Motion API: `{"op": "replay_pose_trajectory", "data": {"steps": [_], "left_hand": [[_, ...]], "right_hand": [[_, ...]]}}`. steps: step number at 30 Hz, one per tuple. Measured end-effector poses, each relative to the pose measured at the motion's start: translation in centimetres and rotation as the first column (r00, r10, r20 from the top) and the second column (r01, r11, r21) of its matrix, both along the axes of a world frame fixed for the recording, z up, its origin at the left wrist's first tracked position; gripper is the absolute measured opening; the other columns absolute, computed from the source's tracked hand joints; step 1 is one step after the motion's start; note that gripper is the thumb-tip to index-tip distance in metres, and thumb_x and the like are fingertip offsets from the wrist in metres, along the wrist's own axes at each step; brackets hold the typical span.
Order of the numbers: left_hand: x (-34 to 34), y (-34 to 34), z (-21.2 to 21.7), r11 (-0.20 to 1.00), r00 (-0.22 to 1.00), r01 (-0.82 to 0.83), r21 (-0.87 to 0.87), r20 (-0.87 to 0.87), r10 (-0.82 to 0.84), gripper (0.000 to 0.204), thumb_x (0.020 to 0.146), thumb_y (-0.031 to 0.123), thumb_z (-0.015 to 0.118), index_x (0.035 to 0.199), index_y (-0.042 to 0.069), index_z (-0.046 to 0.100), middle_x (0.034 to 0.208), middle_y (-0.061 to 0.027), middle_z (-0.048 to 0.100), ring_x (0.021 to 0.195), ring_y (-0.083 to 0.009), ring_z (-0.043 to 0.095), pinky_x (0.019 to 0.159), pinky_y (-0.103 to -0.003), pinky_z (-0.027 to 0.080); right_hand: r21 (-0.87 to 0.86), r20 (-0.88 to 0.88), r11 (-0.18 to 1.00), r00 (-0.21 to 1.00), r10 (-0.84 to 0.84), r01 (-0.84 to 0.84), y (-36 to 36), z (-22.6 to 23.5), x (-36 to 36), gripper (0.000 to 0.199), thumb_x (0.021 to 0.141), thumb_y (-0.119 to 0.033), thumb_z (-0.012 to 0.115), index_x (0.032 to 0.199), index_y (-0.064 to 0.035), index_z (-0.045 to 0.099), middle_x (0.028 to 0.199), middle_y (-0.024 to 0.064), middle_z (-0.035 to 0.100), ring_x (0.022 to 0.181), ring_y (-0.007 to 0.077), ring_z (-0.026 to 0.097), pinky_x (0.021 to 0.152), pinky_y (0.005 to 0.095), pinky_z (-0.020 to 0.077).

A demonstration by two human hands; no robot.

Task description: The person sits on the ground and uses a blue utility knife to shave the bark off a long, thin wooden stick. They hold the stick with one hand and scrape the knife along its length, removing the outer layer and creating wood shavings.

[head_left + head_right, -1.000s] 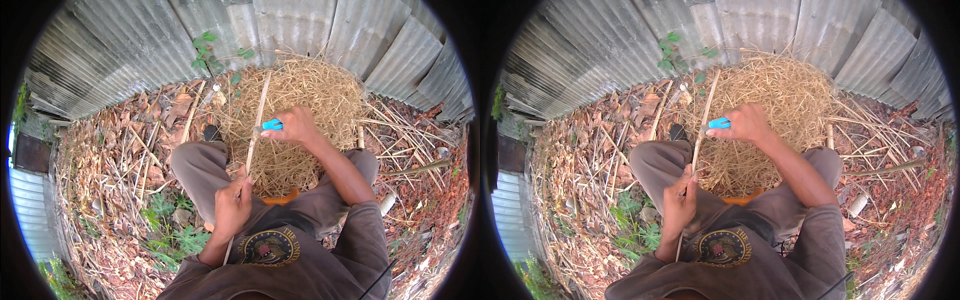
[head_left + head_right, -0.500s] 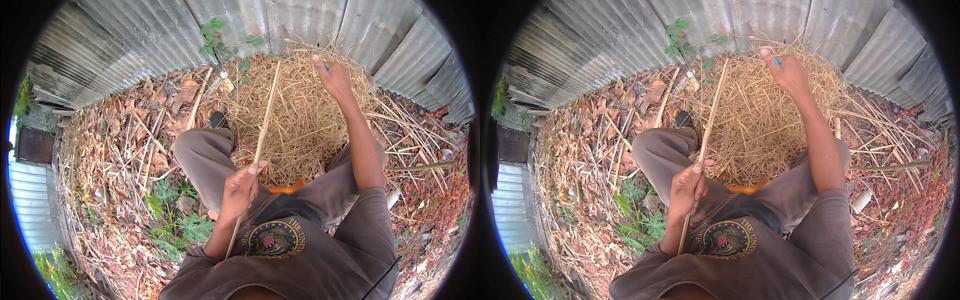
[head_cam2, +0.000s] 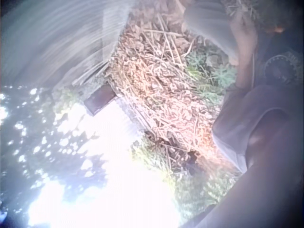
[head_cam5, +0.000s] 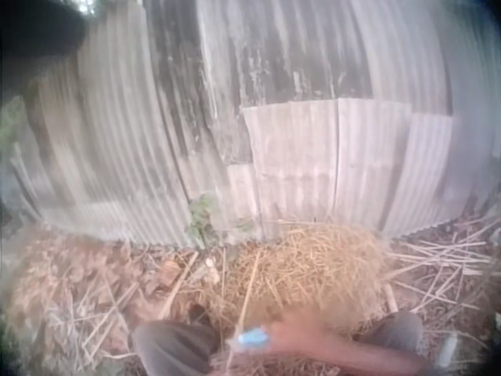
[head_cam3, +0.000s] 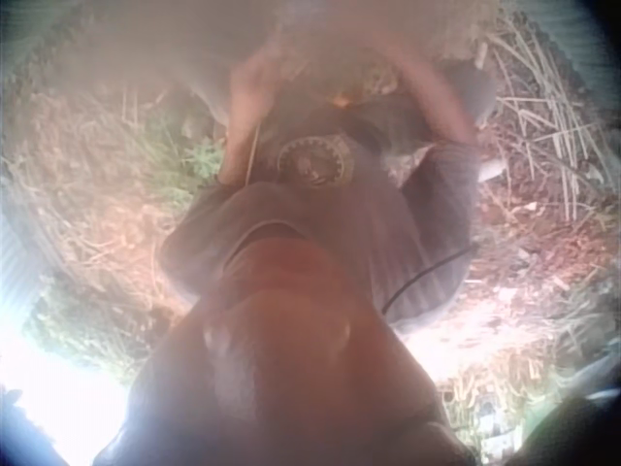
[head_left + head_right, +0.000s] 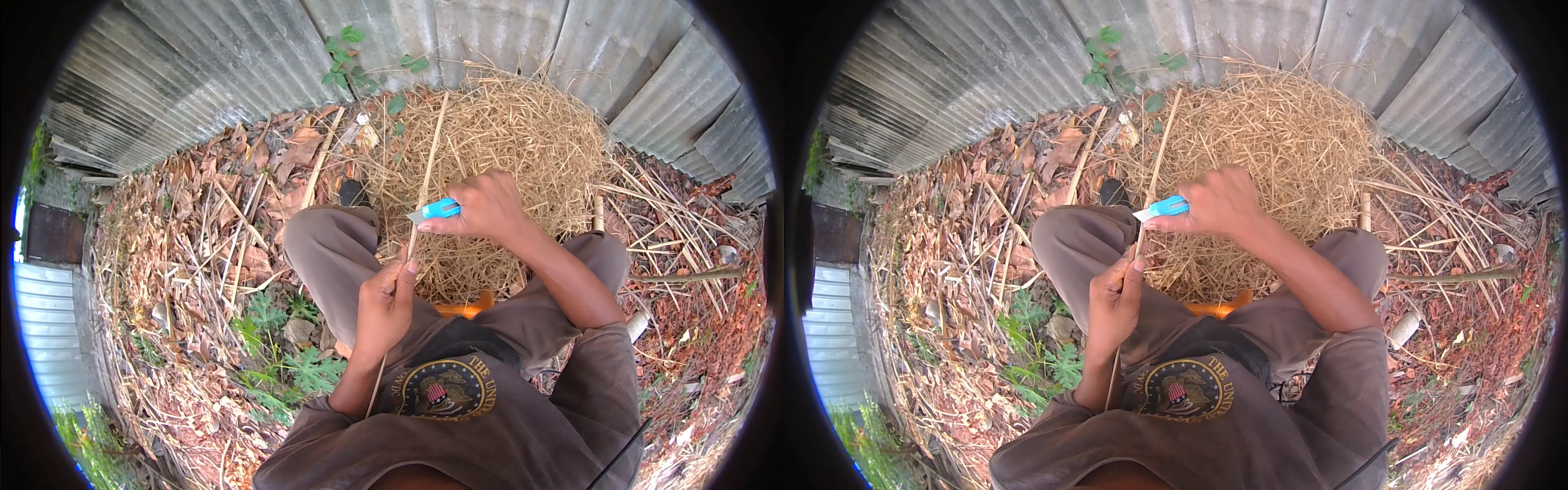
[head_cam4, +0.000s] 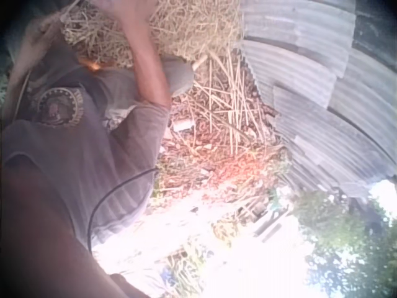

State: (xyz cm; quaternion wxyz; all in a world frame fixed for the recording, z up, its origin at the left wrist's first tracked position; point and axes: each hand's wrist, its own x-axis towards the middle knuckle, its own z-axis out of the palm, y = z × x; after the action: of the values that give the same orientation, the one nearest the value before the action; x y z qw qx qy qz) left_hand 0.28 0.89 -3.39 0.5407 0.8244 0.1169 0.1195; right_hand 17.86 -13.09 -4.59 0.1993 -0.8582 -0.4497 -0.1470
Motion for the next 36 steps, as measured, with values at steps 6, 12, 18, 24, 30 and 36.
{"op": "replay_pose_trajectory", "data": {"steps": [6,12,18,24,30,36], "left_hand": [[0.1,0.7,0.7,0.996,0.98,0.019,-0.085,-0.194,-0.036,0.029,0.098,0.018,0.051,0.117,-0.001,0.061,0.063,-0.0029,0.052,0.061,-0.0061,0.044,0.056,-0.026,0.041],[-5.2,0.4,0.6,0.84,0.951,0.064,-0.539,-0.222,-0.215,0.033,0.102,0.023,0.041,0.116,-0.001,0.059,0.05,0.0014,0.041,0.043,-0.0049,0.035,0.047,-0.02,0.033],[-0.1,0.3,0.2,0.624,0.972,0.073,-0.778,-0.084,-0.218,0.039,0.103,0.027,0.036,0.117,-0.004,0.055,0.047,0.0025,0.037,0.038,-0.0052,0.029,0.044,-0.021,0.03],[1.1,-0.9,1.0,0.643,0.986,0.048,-0.764,-0.065,-0.151,0.037,0.103,0.027,0.039,0.114,-0.006,0.054,0.047,0.0031,0.035,0.035,-0.0047,0.027,0.043,-0.022,0.028],[0.8,-0.8,1.7,0.824,0.986,-0.017,-0.566,-0.147,-0.081,0.036,0.102,0.025,0.041,0.114,-0.005,0.058,0.048,0.0042,0.037,0.039,-0.003,0.03,0.041,-0.019,0.026],[0.6,-1.2,2.1,0.922,0.99,0.079,-0.378,-0.08,-0.117,0.033,0.102,0.021,0.042,0.115,-0.003,0.06,0.05,0.0071,0.038,0.044,0.0003,0.031,0.041,-0.019,0.024]], "right_hand": [[-0.104,-0.098,0.971,0.969,-0.225,0.215,0.8,-2.6,5.1,0.085,0.074,-0.087,0.032,0.057,-0.0084,0.06,0.045,0.0074,0.051,0.046,0.0249,0.059,0.045,0.0382,0.0455],[0.18,-0.516,0.615,0.606,-0.606,0.768,-10.6,1.9,17.0,0.087,0.081,-0.082,0.029,0.054,-0.0037,0.055,0.049,0.0091,0.051,0.053,0.0224,0.056,0.051,0.042,0.0418],[0.009,-0.422,0.956,0.867,-0.264,0.295,-1.8,1.8,4.2,0.077,0.079,-0.078,0.043,0.059,-0.0057,0.062,0.049,0.012,0.054,0.052,0.0299,0.061,0.051,0.0427,0.0461],[-0.045,-0.317,0.995,0.943,-0.102,0.093,-1.4,2.2,1.1,0.063,0.076,-0.07,0.055,0.061,-0.0101,0.065,0.047,0.0099,0.052,0.049,0.0326,0.058,0.049,0.0421,0.0455],[-0.082,-0.291,0.991,0.948,-0.126,0.106,-1.4,2.2,0.9,0.063,0.075,-0.072,0.056,0.059,-0.0107,0.063,0.045,0.0098,0.051,0.048,0.0326,0.057,0.049,0.0422,0.0449],[-0.019,-0.21,0.994,0.972,-0.106,0.104,-1.3,1.2,1.7,0.074,0.071,-0.081,0.05,0.054,-0.01,0.061,0.043,0.0102,0.05,0.043,0.0306,0.055,0.043,0.0404,0.0415]]}}
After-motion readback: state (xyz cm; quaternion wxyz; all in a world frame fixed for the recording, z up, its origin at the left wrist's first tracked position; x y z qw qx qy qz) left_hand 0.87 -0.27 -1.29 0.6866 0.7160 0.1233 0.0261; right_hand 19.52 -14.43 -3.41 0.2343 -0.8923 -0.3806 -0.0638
